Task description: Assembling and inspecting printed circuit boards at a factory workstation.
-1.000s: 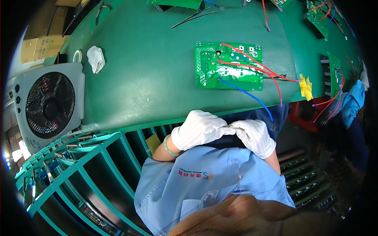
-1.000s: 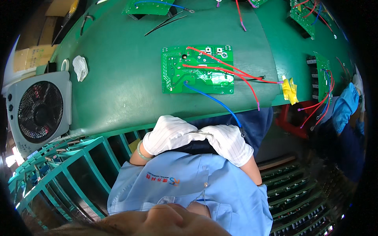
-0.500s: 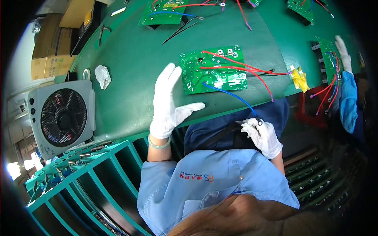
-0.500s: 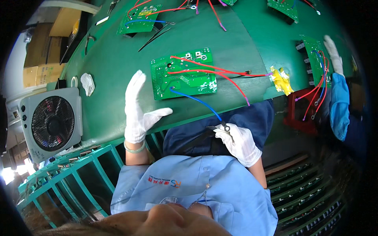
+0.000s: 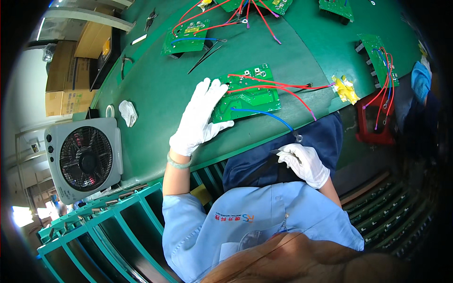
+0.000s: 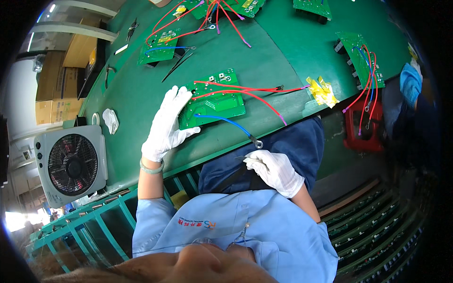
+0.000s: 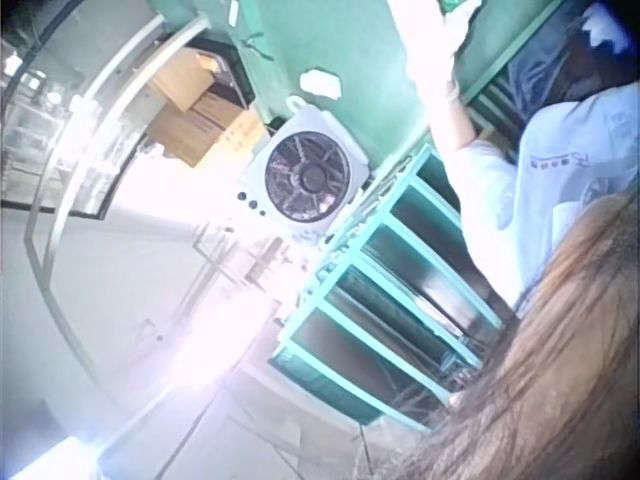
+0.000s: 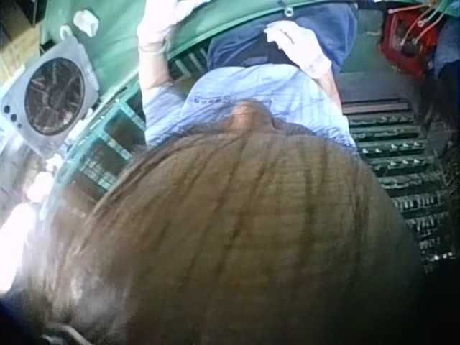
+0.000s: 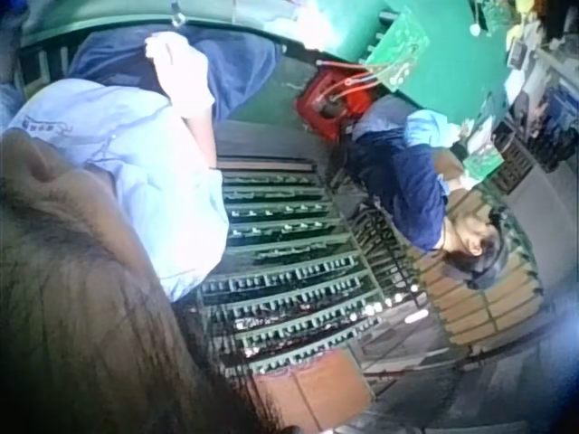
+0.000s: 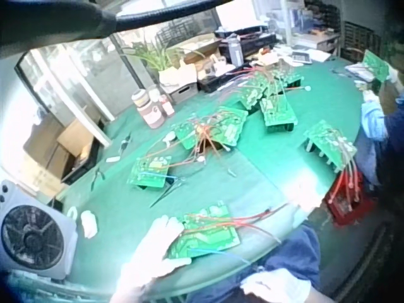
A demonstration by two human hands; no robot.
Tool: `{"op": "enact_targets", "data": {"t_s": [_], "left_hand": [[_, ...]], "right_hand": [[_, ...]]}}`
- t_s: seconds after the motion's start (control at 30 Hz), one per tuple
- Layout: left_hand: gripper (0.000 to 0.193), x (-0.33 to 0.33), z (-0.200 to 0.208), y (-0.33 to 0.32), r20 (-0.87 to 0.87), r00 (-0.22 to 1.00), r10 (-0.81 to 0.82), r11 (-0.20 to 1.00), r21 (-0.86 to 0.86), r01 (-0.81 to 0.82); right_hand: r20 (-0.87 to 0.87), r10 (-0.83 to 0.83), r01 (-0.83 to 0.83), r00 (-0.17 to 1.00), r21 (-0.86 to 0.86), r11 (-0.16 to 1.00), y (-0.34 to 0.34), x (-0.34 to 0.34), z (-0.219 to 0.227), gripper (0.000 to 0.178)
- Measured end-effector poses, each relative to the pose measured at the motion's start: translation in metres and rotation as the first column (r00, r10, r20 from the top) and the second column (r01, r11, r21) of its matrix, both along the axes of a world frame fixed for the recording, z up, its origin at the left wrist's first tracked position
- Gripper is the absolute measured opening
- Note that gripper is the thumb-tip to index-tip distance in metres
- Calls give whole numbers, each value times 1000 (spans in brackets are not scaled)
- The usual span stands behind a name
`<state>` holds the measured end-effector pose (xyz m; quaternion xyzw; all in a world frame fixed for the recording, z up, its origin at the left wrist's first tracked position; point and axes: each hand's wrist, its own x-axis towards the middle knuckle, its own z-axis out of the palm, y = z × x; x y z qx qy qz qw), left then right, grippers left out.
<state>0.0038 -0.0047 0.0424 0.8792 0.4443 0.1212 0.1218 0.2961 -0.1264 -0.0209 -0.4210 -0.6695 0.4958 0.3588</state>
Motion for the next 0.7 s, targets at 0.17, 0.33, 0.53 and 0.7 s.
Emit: {"op": "enact_targets", "data": {"t_s": [0.17, 0.33, 0.53, 0.7], "left_hand": [[79, 0, -5, -5, -7, 999, -36, 999, 14, 36], [77, -1, -9, -17, 62, 998, -17, 1000, -10, 17], [75, -2, -15, -29, 82, 996, -22, 1000, 10, 22], [82, -7, -19, -29, 291, 957, -4, 999, -49, 19]], "right_hand": [[-101, -130, 117, 986, -125, 985, 0, -2, -3, 13], [-93, -208, 200, 974, -90, 976, 6, -7, -3, 16], [-37, -282, 281, 959, -38, 959, 6, -6, -14, 18], [89, -328, 286, 940, 313, 906, 21, -7, 5, 30]]}}
